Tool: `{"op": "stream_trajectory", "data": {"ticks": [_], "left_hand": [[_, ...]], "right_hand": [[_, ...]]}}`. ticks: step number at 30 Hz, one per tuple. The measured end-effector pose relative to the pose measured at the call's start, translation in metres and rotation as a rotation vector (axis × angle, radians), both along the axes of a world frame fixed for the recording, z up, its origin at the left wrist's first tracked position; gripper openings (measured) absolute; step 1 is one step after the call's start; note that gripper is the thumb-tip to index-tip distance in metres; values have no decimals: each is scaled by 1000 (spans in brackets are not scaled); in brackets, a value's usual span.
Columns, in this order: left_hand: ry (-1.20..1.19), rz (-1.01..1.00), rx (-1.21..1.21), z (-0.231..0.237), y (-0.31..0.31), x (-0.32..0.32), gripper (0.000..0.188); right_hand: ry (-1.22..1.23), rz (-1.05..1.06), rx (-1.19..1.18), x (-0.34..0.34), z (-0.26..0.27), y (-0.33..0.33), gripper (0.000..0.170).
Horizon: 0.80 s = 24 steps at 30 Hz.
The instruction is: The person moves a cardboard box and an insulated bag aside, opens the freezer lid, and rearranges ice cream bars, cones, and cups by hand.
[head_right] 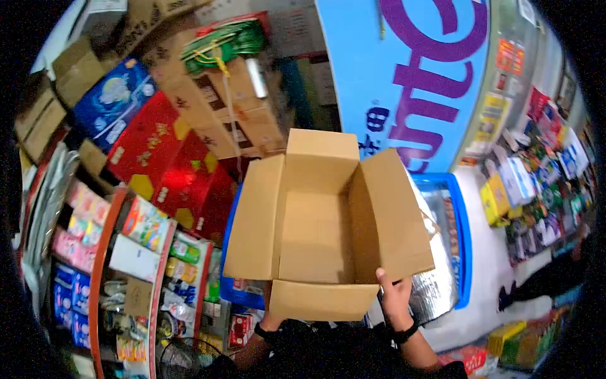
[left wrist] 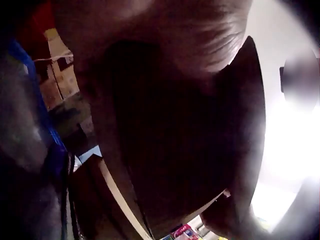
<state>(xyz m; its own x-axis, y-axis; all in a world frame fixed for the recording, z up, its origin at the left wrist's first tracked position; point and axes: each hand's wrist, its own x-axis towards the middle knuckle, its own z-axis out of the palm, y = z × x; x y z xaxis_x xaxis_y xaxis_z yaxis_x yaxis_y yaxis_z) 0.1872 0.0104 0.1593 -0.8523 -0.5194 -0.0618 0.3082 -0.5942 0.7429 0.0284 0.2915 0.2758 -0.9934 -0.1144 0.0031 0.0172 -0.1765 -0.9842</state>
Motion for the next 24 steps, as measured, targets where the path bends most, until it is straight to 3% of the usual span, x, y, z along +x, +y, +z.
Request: {"op": "stream_trajectory", "data": {"ticks": [2, 6, 9, 11, 13, 14, 17, 21, 23, 24], "left_hand": [[-82, 117, -90, 23, 13, 16, 53], [-238, 373, -354, 61, 29, 41, 58], [-335, 573, -633, 94, 47, 51, 62], [-386, 693, -854, 119, 62, 50, 65], [-404, 782, -1099, 144, 76, 46, 68], [-393, 818, -1217, 156, 81, 42, 69], [-296, 890, -1512, 184, 86, 32, 68], [-238, 919, -1678, 216, 80, 17, 72], [-169, 936, -1636, 222, 71, 5, 76], [-96, 956, -1570, 222, 67, -2, 76]], "right_hand": [[-61, 124, -38, -1, 6, -2, 25], [39, 390, -38, -7, 14, -10, 25], [209, 454, -242, -15, 8, -27, 32], [164, 734, -259, -31, -30, -31, 67], [117, 809, -273, -21, -11, -45, 86], [70, 885, -280, -25, -33, -56, 101], [59, 816, -377, -25, -27, -67, 106], [130, 848, -397, -30, -12, -64, 110], [271, 817, -302, -34, -4, -63, 108], [330, 776, -331, -32, 5, -63, 99]]}}
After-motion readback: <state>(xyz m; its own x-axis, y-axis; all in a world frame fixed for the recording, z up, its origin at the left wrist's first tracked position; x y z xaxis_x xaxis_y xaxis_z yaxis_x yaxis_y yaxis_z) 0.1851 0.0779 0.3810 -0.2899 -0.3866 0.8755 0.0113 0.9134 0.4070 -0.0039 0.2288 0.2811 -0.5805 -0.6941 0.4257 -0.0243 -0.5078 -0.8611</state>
